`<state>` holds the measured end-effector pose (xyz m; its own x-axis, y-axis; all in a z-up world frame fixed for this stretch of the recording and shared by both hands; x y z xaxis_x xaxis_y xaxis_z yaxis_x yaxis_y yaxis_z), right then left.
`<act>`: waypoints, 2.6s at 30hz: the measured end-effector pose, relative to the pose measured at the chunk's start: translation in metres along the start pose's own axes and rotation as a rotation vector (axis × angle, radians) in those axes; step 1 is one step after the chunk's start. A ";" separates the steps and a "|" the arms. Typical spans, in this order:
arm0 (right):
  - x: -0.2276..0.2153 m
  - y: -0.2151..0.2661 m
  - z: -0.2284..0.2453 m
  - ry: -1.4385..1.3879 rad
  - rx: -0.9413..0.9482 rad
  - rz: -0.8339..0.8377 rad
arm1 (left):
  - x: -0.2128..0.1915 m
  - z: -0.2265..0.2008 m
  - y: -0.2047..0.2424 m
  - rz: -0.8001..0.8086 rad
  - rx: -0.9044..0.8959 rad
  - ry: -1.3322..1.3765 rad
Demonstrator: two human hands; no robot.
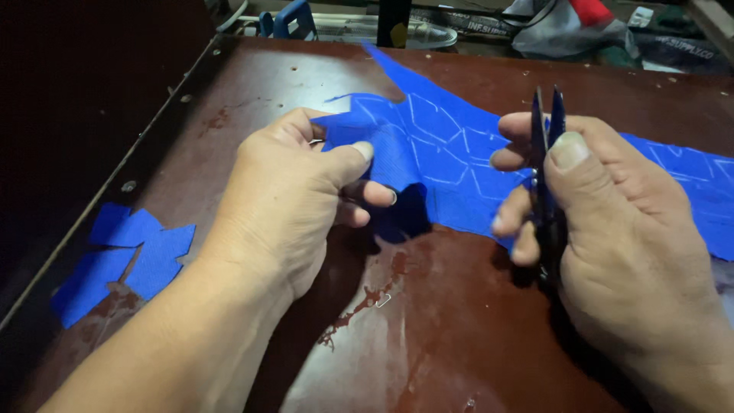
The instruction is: The person uses small scissors to cut a piece of blue fabric along white chalk lines on a wooden table. The hands rotate the fabric frequently to follow the drawn pattern, and cut pieces are set aside on the table.
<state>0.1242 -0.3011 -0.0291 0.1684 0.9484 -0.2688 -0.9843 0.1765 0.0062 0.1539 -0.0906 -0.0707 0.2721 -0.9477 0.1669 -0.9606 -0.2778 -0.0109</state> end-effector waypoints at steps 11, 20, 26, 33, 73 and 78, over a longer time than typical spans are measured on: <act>0.035 0.028 0.001 -0.059 -0.071 0.553 | -0.002 0.008 -0.004 0.073 -0.074 0.077; 0.041 0.030 0.005 0.462 -0.339 0.353 | -0.001 0.002 0.005 0.011 -0.048 -0.122; 0.047 0.045 0.018 0.512 -0.594 0.339 | -0.004 0.003 0.004 -0.001 -0.015 -0.087; 0.032 0.027 0.001 0.555 -0.409 0.137 | -0.004 0.006 0.001 0.017 0.066 -0.045; 0.026 0.022 -0.023 -0.177 0.365 0.096 | -0.014 0.001 -0.018 -0.101 0.029 -0.025; 0.048 0.026 -0.030 -0.125 0.391 0.300 | -0.013 0.005 -0.009 -0.160 -0.040 0.159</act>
<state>0.1050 -0.2591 -0.0704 -0.0903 0.9925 -0.0827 -0.9006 -0.0459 0.4322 0.1589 -0.0763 -0.0775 0.4117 -0.8545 0.3168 -0.9083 -0.4129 0.0668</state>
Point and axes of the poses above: each hand's wrist, its own y-axis away from the middle knuckle, its own x-axis out of the palm, z = x × y, the point moved 9 cm from there along -y, towards the middle knuckle, and after that the axes turned 13 degrees about x, right-handed, at the moved point
